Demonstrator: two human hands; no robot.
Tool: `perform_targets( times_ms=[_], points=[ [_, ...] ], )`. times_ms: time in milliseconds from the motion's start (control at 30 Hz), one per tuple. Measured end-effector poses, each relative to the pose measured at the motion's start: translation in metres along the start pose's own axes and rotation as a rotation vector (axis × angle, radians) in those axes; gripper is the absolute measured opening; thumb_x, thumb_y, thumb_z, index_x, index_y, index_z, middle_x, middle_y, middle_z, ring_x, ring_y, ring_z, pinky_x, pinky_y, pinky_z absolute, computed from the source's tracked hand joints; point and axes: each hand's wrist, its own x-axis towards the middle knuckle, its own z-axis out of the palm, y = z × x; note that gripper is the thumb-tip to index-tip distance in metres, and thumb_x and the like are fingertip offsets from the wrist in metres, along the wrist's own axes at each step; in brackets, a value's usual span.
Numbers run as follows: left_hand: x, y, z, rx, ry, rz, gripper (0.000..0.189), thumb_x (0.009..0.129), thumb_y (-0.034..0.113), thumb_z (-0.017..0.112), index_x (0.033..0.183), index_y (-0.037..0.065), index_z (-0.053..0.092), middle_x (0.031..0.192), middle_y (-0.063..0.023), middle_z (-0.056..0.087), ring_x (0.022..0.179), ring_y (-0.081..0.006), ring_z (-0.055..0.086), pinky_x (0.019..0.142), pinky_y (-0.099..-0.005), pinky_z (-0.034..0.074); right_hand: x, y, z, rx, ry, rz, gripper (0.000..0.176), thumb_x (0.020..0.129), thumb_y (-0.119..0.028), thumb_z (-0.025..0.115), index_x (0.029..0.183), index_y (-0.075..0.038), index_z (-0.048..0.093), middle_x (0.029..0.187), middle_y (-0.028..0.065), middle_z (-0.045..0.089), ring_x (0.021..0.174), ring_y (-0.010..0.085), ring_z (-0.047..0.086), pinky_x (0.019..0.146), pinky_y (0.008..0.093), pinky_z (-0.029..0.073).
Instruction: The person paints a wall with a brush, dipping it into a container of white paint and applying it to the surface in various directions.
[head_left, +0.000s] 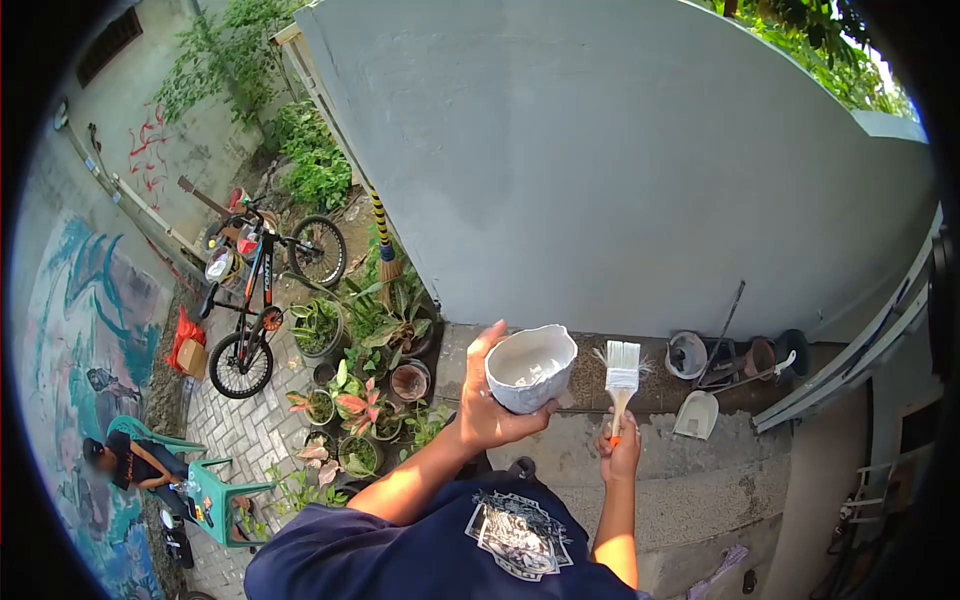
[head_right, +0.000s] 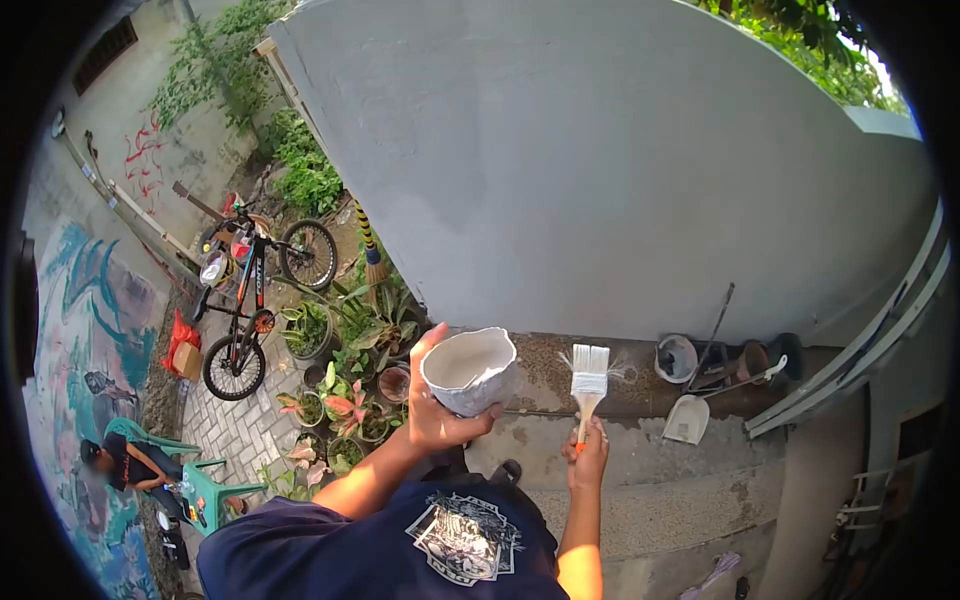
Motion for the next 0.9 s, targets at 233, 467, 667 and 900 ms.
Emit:
perform_targets(
  times_ms=[233, 467, 667, 900],
  points=[
    [0.039, -0.062, -0.082, 0.122, 0.291, -0.101, 0.108, 0.07, 0.008, 0.084, 0.152, 0.002, 0.014, 0.13, -0.0165, 0.055, 0.12, -0.0255, 0.059, 0.103, -0.0394, 0.046, 0.059, 0.061, 0.058, -0.354, -0.049, 0.22, 0.013, 0.1, -0.014, 0.05, 0.111, -0.007, 0.051, 0.083, 0.0072, 0.06, 0.062, 0.0176, 0.059, 0.057, 0.0335, 0.05],
    [0.079, -0.113, -0.203, 0.304, 0.601, -0.102, 0.109, 0.068, 0.018, 0.087, 0.151, 0.001, 0.019, 0.133, -0.0163, 0.048, 0.121, -0.0253, 0.055, 0.104, -0.0393, 0.046, 0.179, 0.134, 0.164, -0.315, -0.129, 0.481, 0.008, 0.101, -0.016, 0.049, 0.107, -0.01, 0.048, 0.08, 0.0052, 0.055, 0.061, 0.0147, 0.054, 0.052, 0.0303, 0.046],
    [0.1, -0.133, -0.303, 0.431, 0.761, -0.127, 0.109, 0.068, 0.021, 0.086, 0.153, 0.001, 0.021, 0.137, -0.0159, 0.045, 0.122, -0.0267, 0.053, 0.105, -0.0401, 0.044, 0.306, 0.219, 0.259, -0.579, -0.125, 0.465, 0.016, 0.105, -0.026, 0.049, 0.105, -0.01, 0.049, 0.073, 0.0021, 0.051, 0.053, 0.0116, 0.049, 0.043, 0.0268, 0.04],
    [0.106, -0.16, -0.364, 0.484, 0.83, -0.187, 0.107, 0.069, 0.016, 0.083, 0.154, 0.002, 0.02, 0.138, -0.0161, 0.044, 0.124, -0.0273, 0.052, 0.105, -0.0413, 0.046, 0.394, 0.272, 0.298, -0.639, 0.017, 0.464, 0.016, 0.105, -0.026, 0.047, 0.104, -0.01, 0.047, 0.072, 0.0021, 0.048, 0.053, 0.0115, 0.044, 0.042, 0.0268, 0.036]
  ],
)
